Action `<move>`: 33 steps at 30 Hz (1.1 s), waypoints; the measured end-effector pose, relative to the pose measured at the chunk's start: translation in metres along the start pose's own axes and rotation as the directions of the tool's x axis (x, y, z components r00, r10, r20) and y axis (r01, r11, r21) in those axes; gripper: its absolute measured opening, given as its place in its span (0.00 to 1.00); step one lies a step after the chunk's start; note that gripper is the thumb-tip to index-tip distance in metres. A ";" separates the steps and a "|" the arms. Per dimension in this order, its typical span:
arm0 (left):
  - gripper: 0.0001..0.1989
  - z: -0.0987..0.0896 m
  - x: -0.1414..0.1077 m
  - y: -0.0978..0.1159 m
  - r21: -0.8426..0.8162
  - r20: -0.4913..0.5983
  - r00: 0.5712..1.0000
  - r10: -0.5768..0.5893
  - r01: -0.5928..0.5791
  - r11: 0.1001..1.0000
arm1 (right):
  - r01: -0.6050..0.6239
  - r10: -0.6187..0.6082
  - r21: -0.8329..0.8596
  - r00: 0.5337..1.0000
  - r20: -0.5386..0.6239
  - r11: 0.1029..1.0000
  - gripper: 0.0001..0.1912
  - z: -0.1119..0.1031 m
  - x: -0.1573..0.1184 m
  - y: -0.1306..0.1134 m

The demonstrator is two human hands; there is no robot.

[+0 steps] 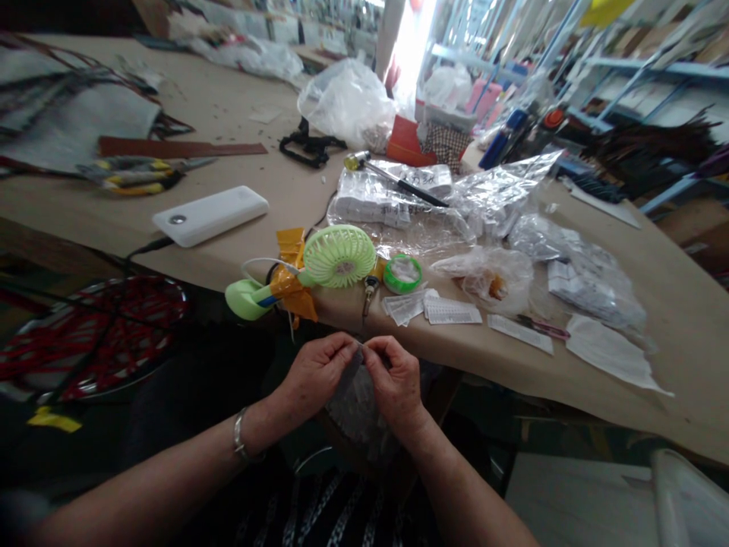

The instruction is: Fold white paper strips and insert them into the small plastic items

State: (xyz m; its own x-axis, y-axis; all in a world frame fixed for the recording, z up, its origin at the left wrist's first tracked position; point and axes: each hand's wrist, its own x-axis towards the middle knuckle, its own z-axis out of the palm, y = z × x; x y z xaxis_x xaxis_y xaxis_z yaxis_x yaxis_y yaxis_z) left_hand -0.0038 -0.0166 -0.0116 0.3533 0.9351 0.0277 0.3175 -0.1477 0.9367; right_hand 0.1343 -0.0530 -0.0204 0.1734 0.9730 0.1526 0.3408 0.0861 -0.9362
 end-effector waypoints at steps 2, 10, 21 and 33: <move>0.13 0.005 -0.002 -0.010 0.044 0.045 0.999 -0.020 0.018 0.999 | -0.034 0.034 -0.017 0.999 0.011 0.999 0.08 0.000 -0.006 0.010; 0.12 0.008 -0.012 -0.065 0.292 0.194 0.970 -0.149 0.088 0.952 | -0.274 0.292 -0.207 0.955 0.059 0.939 0.15 -0.002 -0.019 0.106; 0.12 -0.061 -0.026 -0.075 0.581 0.170 0.965 -0.201 0.067 0.811 | -0.244 0.371 -0.474 0.908 0.196 0.846 0.16 -0.040 -0.061 0.159; 0.17 -0.133 -0.043 -0.085 0.850 -0.126 0.932 -0.340 0.278 0.447 | 0.172 0.212 -0.671 0.867 0.450 0.721 0.16 -0.043 -0.129 0.182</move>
State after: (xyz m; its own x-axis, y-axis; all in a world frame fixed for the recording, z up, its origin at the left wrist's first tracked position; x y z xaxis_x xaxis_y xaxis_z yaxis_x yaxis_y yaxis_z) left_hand -0.1632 -0.0011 -0.0461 0.1106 0.9623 -0.2484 0.9884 -0.0802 0.1292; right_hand 0.2138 -0.1715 -0.1971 -0.1935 0.9586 -0.2088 0.8955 0.0857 -0.4367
